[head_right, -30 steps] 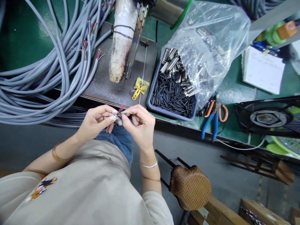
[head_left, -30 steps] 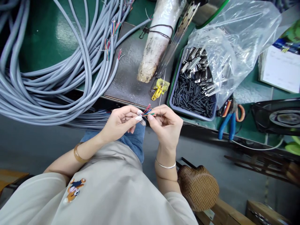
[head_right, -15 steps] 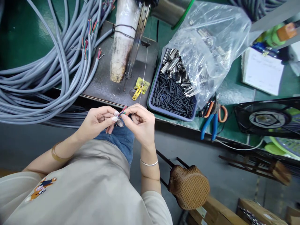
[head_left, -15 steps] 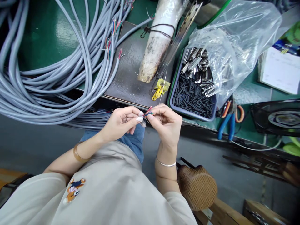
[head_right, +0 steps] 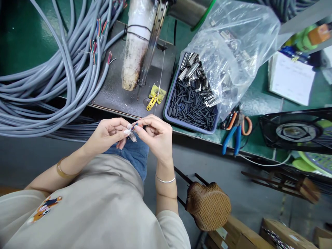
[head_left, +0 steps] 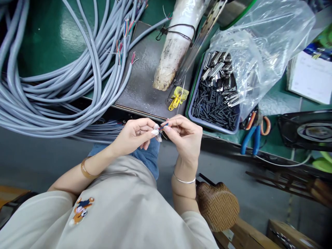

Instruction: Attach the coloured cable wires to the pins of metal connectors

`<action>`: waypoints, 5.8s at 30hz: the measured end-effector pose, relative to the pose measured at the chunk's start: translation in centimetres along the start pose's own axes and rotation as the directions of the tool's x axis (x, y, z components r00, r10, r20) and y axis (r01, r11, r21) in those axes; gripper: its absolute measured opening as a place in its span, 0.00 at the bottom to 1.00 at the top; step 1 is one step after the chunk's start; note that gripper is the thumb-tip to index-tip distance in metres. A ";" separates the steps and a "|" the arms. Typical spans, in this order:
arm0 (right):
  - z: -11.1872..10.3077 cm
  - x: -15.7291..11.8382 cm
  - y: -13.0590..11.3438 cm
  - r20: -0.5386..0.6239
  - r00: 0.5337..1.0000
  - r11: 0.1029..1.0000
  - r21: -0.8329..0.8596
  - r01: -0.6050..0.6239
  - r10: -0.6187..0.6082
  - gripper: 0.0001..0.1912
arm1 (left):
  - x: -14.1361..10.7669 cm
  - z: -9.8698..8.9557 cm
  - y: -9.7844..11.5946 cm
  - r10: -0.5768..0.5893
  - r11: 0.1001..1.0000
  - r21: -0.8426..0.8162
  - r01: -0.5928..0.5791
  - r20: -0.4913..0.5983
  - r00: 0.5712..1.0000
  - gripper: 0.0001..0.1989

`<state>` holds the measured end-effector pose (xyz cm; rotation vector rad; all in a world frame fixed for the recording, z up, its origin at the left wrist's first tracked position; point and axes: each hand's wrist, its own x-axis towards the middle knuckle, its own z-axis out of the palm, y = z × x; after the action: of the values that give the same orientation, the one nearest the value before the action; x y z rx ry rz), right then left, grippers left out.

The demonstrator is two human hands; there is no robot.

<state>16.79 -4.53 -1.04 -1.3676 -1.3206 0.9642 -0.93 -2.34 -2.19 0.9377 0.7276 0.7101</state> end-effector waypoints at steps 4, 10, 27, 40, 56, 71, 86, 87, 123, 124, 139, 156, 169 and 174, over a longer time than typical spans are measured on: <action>0.1 -0.1 0.0 -0.013 1.000 1.000 -0.004 0.013 -0.014 0.04 | 0.0 0.0 -0.1 0.016 1.000 0.007 -0.016 -0.008 1.000 0.17; 0.3 -0.4 0.0 -0.043 0.998 0.993 0.106 -0.042 0.047 0.03 | 0.0 0.0 -0.4 0.120 0.993 -0.019 -0.120 -0.012 0.993 0.13; -0.6 -0.1 0.0 0.036 0.994 0.995 0.030 -0.100 0.099 0.04 | -0.3 0.1 -0.2 0.098 0.985 0.142 -0.096 -0.005 0.995 0.14; 1.1 -1.1 0.1 -0.062 0.987 0.975 0.178 -0.133 0.146 0.10 | 0.0 1.7 0.4 0.119 0.991 -0.051 -0.124 -0.092 0.989 0.21; 1.1 -1.5 -0.3 -0.149 0.988 0.998 0.052 -0.037 0.044 0.05 | 0.4 1.6 0.9 0.218 0.976 0.016 -0.218 -0.131 0.967 0.12; 0.6 -1.3 0.0 -0.075 0.996 0.993 0.108 -0.049 0.057 0.05 | 0.4 1.9 0.2 0.313 0.926 0.274 -0.260 -0.170 0.935 0.04; 0.8 -1.8 -1.6 -0.245 0.950 0.969 -0.197 0.148 -0.195 0.10 | 0.1 2.2 0.7 0.324 0.938 0.194 -0.287 -0.198 0.925 0.07; 0.6 -1.8 -1.7 -0.278 0.938 0.970 -0.183 0.160 -0.207 0.11 | 0.2 2.0 0.9 0.277 0.959 0.123 -0.257 -0.197 0.940 0.09; 2.2 -2.5 -2.8 -0.023 0.903 0.847 -0.358 0.394 -0.430 0.08 | -0.2 -4.6 -2.6 -0.119 0.934 -0.325 0.146 0.101 0.988 0.40; 2.4 -2.5 -3.0 -0.003 0.898 0.840 -0.356 0.411 -0.440 0.09 | -0.2 -4.7 -2.7 -0.125 0.938 -0.311 0.153 0.106 0.986 0.41; 2.4 -1.7 -2.1 0.119 0.941 0.916 -0.217 0.337 -0.318 0.09 | -0.6 -2.9 0.7 -0.140 0.941 -0.295 0.166 0.107 0.984 0.17; -0.6 -1.8 -2.8 -0.353 0.831 0.901 -0.227 0.369 -0.430 0.07 | -0.7 -0.6 1.9 0.017 0.999 0.040 -0.014 -0.061 0.998 0.12; -6.1 -0.2 -3.9 -0.038 0.838 0.659 -0.638 0.399 -0.544 0.05 | -2.6 2.8 4.3 0.432 0.869 0.090 -0.486 0.339 0.835 0.05; -6.7 -0.3 -4.4 0.135 0.899 0.528 -0.769 0.360 -0.416 0.14 | -1.9 2.4 3.3 0.077 0.989 -0.138 -0.052 0.186 0.980 0.08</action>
<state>22.29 -5.84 4.66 -1.5822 -2.0153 -0.0383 -0.79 -3.54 2.16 0.8964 0.4768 0.7059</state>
